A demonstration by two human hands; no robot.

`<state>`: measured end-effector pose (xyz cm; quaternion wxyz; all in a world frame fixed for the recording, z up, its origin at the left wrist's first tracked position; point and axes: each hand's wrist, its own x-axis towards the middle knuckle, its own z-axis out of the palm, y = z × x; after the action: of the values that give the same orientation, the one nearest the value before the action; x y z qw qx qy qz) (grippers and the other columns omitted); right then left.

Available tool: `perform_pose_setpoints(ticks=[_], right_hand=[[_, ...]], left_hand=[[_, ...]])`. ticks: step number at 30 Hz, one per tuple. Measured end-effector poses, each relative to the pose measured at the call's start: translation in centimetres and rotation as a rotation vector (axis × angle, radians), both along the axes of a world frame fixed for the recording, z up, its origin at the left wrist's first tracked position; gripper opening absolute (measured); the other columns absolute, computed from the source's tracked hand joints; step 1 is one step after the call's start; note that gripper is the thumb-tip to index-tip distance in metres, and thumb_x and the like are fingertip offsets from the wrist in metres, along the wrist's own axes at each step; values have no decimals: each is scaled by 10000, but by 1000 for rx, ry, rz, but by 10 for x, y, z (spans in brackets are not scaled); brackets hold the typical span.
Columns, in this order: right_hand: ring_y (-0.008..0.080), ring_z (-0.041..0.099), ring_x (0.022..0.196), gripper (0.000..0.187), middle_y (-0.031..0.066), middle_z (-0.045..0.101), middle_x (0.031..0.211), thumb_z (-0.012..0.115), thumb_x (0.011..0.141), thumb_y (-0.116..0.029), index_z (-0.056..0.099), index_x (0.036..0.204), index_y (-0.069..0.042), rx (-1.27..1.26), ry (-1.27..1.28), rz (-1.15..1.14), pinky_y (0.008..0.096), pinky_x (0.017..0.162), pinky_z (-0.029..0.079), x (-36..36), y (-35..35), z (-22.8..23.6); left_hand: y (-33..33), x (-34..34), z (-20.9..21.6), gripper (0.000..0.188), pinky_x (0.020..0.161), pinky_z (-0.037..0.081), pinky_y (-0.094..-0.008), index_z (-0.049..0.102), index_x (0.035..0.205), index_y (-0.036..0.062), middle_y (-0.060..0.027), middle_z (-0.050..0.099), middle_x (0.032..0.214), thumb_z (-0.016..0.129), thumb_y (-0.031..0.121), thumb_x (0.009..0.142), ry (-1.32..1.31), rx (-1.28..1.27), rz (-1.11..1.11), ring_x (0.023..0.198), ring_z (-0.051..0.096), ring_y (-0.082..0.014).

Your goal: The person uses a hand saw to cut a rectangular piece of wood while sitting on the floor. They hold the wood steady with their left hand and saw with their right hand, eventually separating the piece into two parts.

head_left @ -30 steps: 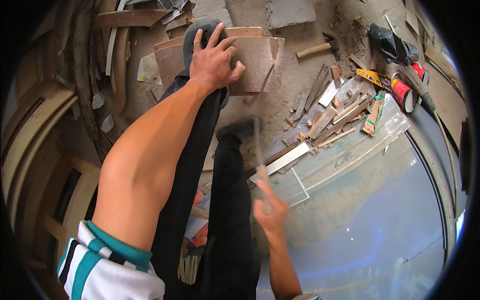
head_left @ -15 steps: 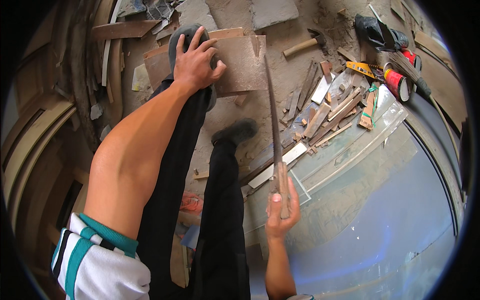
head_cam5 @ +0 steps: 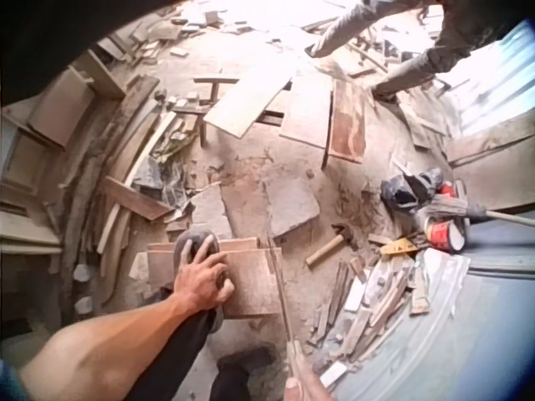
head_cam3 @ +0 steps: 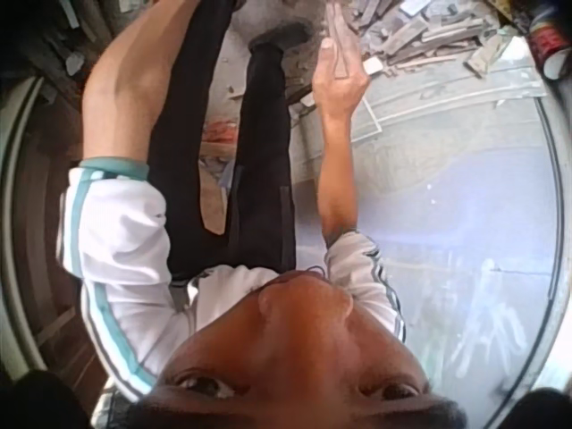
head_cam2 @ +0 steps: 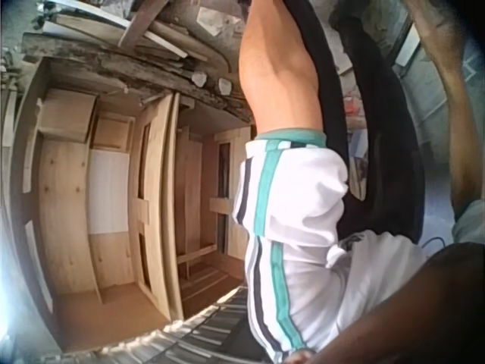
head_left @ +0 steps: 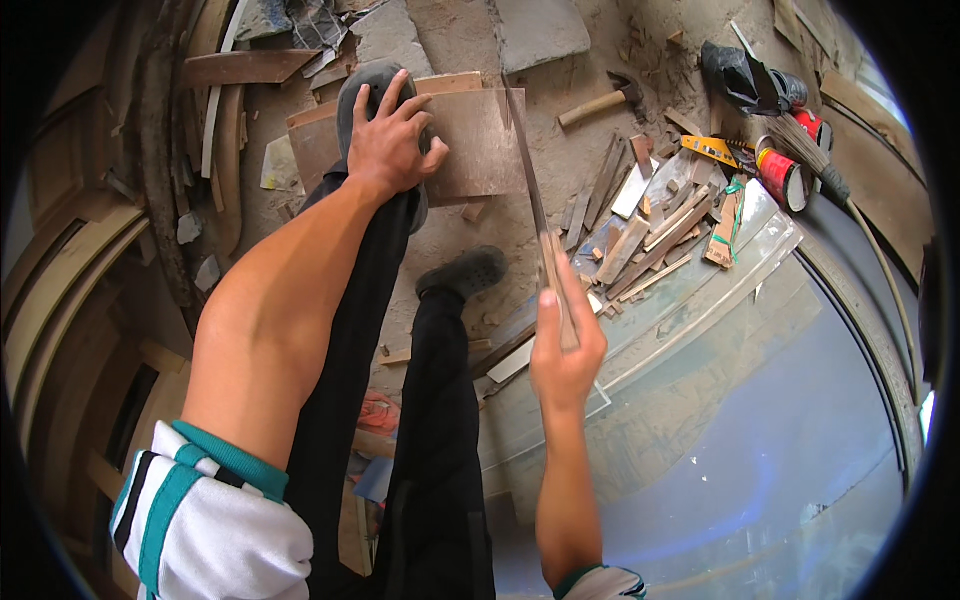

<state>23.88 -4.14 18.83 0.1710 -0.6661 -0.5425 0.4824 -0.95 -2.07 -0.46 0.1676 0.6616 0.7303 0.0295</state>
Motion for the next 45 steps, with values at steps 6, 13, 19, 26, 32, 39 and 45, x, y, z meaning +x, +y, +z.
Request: perform_pose_setpoints(ticks=[6, 13, 19, 26, 32, 39, 45], right_hand=[[306, 621, 1223, 329, 242, 668, 1232, 564, 960, -88, 646, 1248, 47, -127, -56, 122, 383, 1017, 471, -16, 18, 42], [348, 622, 1200, 325, 225, 669, 1232, 552, 956, -132, 663, 1216, 29, -163, -136, 155, 368, 1034, 450, -51, 85, -37], [294, 627, 1203, 317, 216, 673, 1231, 540, 962, -131, 671, 1209, 18, -137, -79, 216, 357, 1037, 446, -35, 69, -14], [298, 623, 1205, 334, 213, 678, 1221, 557, 963, -159, 659, 1228, 17, -204, -114, 184, 361, 1045, 435, -53, 86, -44], [256, 605, 1201, 322, 165, 693, 1215, 543, 989, -166, 670, 1219, 20, -185, -50, 142, 368, 1056, 413, -30, 48, 29], [336, 606, 1232, 313, 216, 657, 1266, 560, 937, -112, 678, 1201, 7, -226, -184, 189, 379, 1066, 434, -69, 97, -36], [336, 596, 1248, 319, 216, 652, 1275, 563, 921, -110, 687, 1205, -34, -170, -61, 112, 390, 1063, 439, -41, 49, -5]], left_hand=[[1, -5, 1, 327, 1189, 158, -612, 757, 991, 134, 10, 605, 1347, 644, 369, 793, -9, 16, 2, 1477, 316, -243], [3, -6, 1, 422, 1213, 93, -586, 742, 1067, 102, 11, 578, 1382, 590, 417, 830, -50, -67, 2, 1499, 254, -210], [-6, -13, 2, 349, 1209, 132, -573, 751, 1012, 120, -3, 600, 1356, 630, 369, 798, -58, -19, 43, 1482, 300, -224], [1, -11, 6, 359, 1213, 138, -571, 750, 1012, 106, -9, 592, 1374, 628, 370, 800, -90, -40, 16, 1480, 303, -227], [-1, -15, 4, 435, 1225, 78, -574, 747, 1069, 101, -18, 567, 1397, 601, 414, 806, -130, -104, 58, 1505, 237, -214], [30, -12, 44, 397, 1103, 345, -521, 732, 1026, 79, -141, 663, 1204, 591, 410, 858, -318, -305, 301, 1302, 505, -324], [39, 60, 110, 391, 818, 504, -453, 661, 836, 13, -205, 701, 848, 600, 399, 858, -521, -320, 1279, 874, 680, -379]])
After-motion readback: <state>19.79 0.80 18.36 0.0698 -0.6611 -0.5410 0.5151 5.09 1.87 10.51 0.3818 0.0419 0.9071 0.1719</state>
